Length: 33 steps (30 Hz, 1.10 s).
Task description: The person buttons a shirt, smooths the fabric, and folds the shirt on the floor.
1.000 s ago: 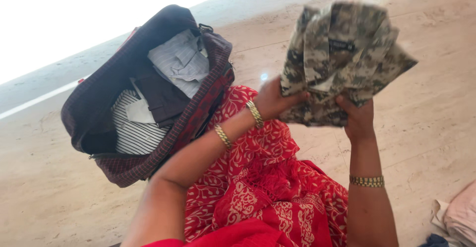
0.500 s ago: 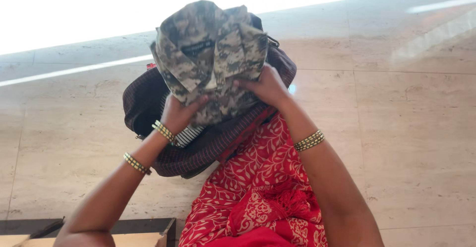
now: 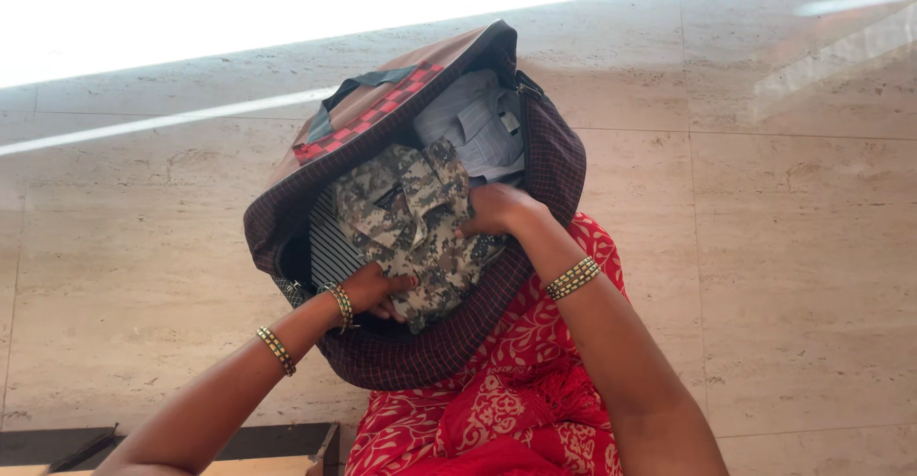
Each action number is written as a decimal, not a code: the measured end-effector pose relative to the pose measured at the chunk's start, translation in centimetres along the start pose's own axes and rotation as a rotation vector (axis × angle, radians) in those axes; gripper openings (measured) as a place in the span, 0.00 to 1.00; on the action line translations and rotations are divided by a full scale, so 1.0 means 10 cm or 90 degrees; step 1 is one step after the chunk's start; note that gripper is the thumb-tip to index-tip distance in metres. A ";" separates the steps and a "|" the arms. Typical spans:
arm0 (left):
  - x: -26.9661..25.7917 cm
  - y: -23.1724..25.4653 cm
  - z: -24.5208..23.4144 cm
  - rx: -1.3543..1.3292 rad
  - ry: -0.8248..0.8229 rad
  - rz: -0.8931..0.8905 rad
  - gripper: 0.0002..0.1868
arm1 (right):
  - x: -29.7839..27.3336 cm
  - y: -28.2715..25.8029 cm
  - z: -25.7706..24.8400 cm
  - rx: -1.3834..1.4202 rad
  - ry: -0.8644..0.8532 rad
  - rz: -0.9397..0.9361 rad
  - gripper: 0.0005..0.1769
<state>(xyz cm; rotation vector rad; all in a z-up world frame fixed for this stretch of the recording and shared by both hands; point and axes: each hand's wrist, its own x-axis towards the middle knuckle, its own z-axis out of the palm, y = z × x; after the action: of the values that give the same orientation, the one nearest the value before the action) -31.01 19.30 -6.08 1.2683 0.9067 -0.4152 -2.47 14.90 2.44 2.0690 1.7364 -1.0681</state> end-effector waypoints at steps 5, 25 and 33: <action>0.14 -0.05 -0.28 0.321 0.418 0.100 0.35 | -0.08 0.00 -0.18 0.127 0.343 -0.141 0.61; 1.31 1.05 -0.14 0.773 0.326 0.012 0.82 | -1.93 0.43 0.79 0.250 0.916 -0.095 0.27; 0.03 2.20 0.07 0.899 0.581 0.439 0.29 | -2.99 1.70 2.91 0.279 0.922 0.410 0.22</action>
<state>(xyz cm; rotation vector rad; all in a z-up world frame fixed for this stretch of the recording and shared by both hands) -14.82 25.00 7.71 3.0957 0.7664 0.2192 1.45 -29.65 -3.02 3.6988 0.8378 0.5107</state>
